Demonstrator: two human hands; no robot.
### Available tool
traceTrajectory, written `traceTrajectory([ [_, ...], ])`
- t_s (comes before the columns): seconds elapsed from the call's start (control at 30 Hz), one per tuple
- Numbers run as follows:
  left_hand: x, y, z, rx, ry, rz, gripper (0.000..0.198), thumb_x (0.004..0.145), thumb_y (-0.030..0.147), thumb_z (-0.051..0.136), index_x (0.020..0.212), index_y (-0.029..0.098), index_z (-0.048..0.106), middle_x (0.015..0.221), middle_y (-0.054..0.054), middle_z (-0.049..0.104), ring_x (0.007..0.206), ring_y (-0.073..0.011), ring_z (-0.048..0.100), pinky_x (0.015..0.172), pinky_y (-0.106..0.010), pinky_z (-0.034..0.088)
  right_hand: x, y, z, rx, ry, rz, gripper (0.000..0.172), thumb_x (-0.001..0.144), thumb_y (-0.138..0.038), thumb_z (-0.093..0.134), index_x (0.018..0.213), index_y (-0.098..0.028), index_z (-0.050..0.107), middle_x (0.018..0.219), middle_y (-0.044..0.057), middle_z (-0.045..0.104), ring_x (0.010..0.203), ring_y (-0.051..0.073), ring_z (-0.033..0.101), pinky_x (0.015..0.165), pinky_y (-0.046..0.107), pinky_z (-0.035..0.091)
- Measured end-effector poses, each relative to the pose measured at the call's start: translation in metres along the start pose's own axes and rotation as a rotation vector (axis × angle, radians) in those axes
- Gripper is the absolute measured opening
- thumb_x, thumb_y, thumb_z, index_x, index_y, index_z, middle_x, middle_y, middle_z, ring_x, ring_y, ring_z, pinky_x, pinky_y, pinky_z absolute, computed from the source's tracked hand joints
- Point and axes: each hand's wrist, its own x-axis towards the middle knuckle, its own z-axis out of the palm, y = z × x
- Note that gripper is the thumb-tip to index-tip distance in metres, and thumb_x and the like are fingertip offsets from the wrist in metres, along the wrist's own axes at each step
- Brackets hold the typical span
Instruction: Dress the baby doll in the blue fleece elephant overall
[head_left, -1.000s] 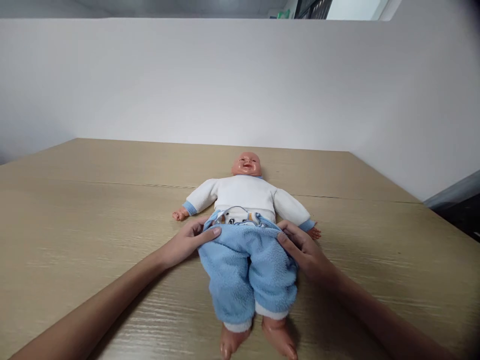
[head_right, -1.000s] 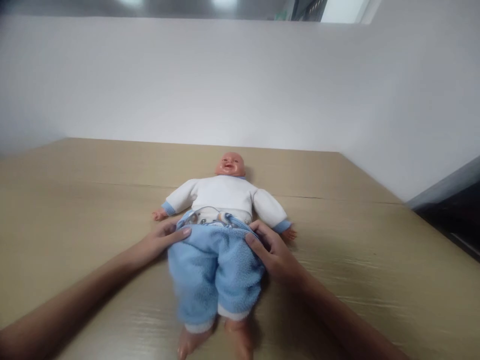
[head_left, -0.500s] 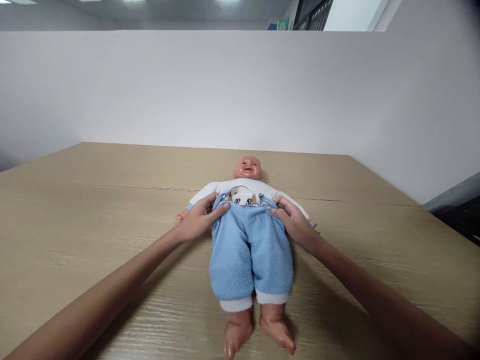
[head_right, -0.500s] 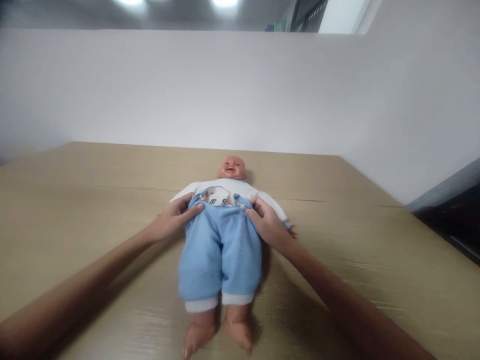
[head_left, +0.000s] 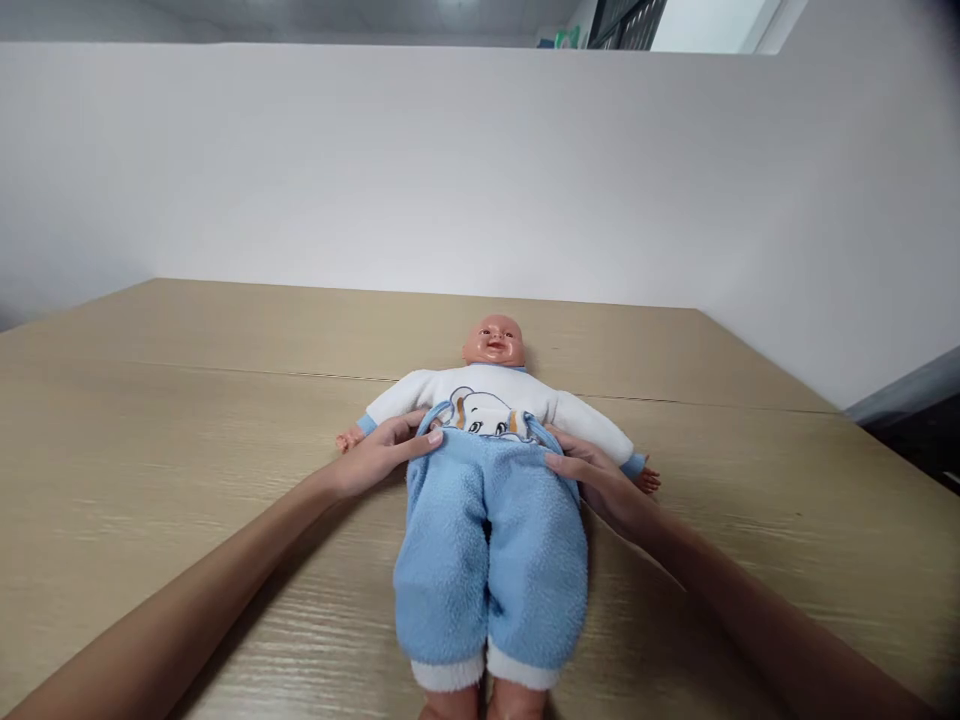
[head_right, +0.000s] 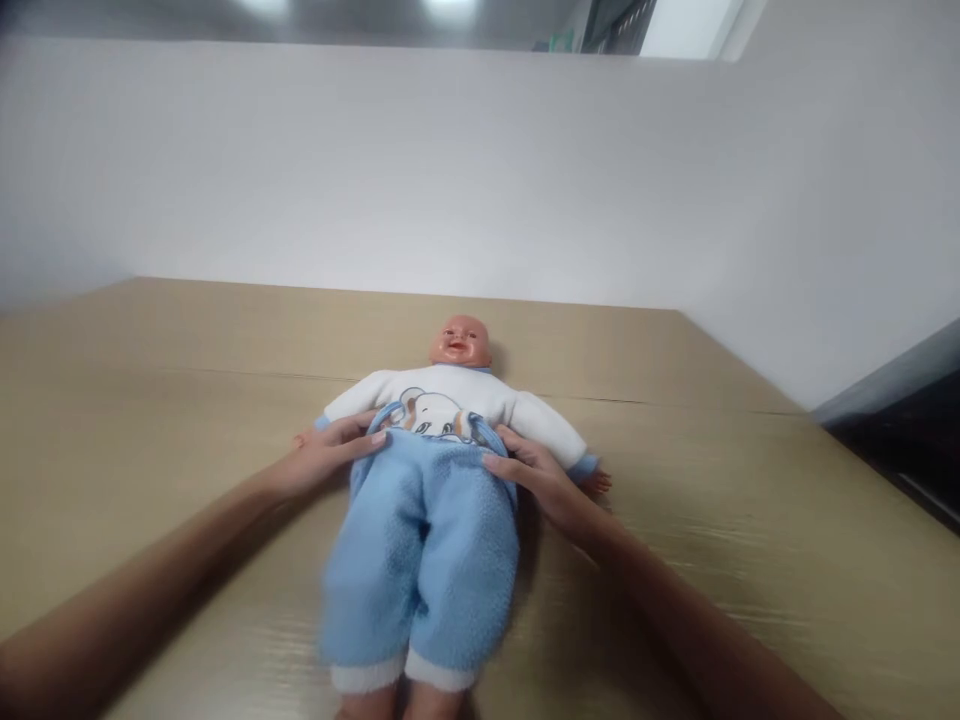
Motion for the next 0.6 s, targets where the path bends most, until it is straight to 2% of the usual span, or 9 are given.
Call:
traceTrajectory([
  [0.13, 0.002, 0.017, -0.002, 0.189, 0.014, 0.059, 0.043, 0.098, 0.062, 0.068, 0.094, 0.019, 0.065, 0.090, -0.001, 0.055, 0.084, -0.0186, 0.051, 0.075, -0.031, 0.041, -0.002, -0.016, 0.004, 0.113, -0.015, 0.015, 0.045, 0.097, -0.047, 0.072, 0.137, -0.028, 0.075, 0.144, 0.006, 0.073, 0.141, 0.035, 0.060, 0.129, 0.052, 0.036],
  [0.23, 0.008, 0.021, 0.002, 0.175, 0.047, 0.084, 0.042, 0.099, 0.062, 0.067, 0.101, 0.020, 0.063, 0.099, -0.002, 0.057, 0.091, -0.0194, 0.053, 0.083, -0.031, 0.044, 0.004, -0.020, 0.005, 0.112, 0.032, 0.028, 0.044, 0.097, -0.047, 0.074, 0.138, -0.029, 0.074, 0.142, 0.004, 0.074, 0.141, 0.034, 0.061, 0.132, 0.052, 0.032],
  [0.33, 0.012, 0.018, 0.007, 0.144, 0.104, 0.062, 0.045, 0.099, 0.065, 0.065, 0.105, 0.020, 0.060, 0.103, -0.003, 0.061, 0.097, -0.0208, 0.056, 0.089, -0.033, 0.046, 0.011, -0.011, 0.001, 0.095, 0.129, 0.058, 0.043, 0.095, -0.050, 0.078, 0.133, -0.030, 0.075, 0.138, 0.004, 0.076, 0.142, 0.032, 0.060, 0.131, 0.049, 0.035],
  [0.4, 0.012, 0.015, 0.008, 0.154, 0.129, 0.044, 0.047, 0.099, 0.067, 0.063, 0.104, 0.021, 0.058, 0.098, -0.002, 0.060, 0.094, -0.0206, 0.056, 0.086, -0.032, 0.046, 0.015, -0.001, -0.004, 0.075, 0.169, 0.087, 0.044, 0.092, -0.055, 0.081, 0.128, -0.029, 0.076, 0.133, 0.005, 0.078, 0.137, 0.031, 0.063, 0.127, 0.048, 0.041],
  [0.53, 0.009, 0.011, 0.006, 0.256, 0.175, 0.021, 0.049, 0.100, 0.069, 0.060, 0.095, 0.021, 0.059, 0.081, 0.002, 0.052, 0.076, -0.0171, 0.046, 0.071, -0.030, 0.038, 0.015, 0.009, -0.018, -0.078, 0.125, 0.119, 0.044, 0.089, -0.063, 0.081, 0.111, -0.025, 0.079, 0.121, 0.005, 0.080, 0.121, 0.031, 0.069, 0.119, 0.048, 0.047],
  [0.6, 0.008, 0.009, 0.002, 0.303, 0.171, 0.019, 0.049, 0.100, 0.068, 0.060, 0.088, 0.021, 0.058, 0.078, 0.002, 0.049, 0.073, -0.0167, 0.043, 0.068, -0.030, 0.034, 0.012, 0.010, -0.022, -0.139, 0.098, 0.127, 0.043, 0.089, -0.064, 0.080, 0.105, -0.025, 0.081, 0.115, 0.005, 0.081, 0.117, 0.032, 0.069, 0.116, 0.049, 0.048],
])
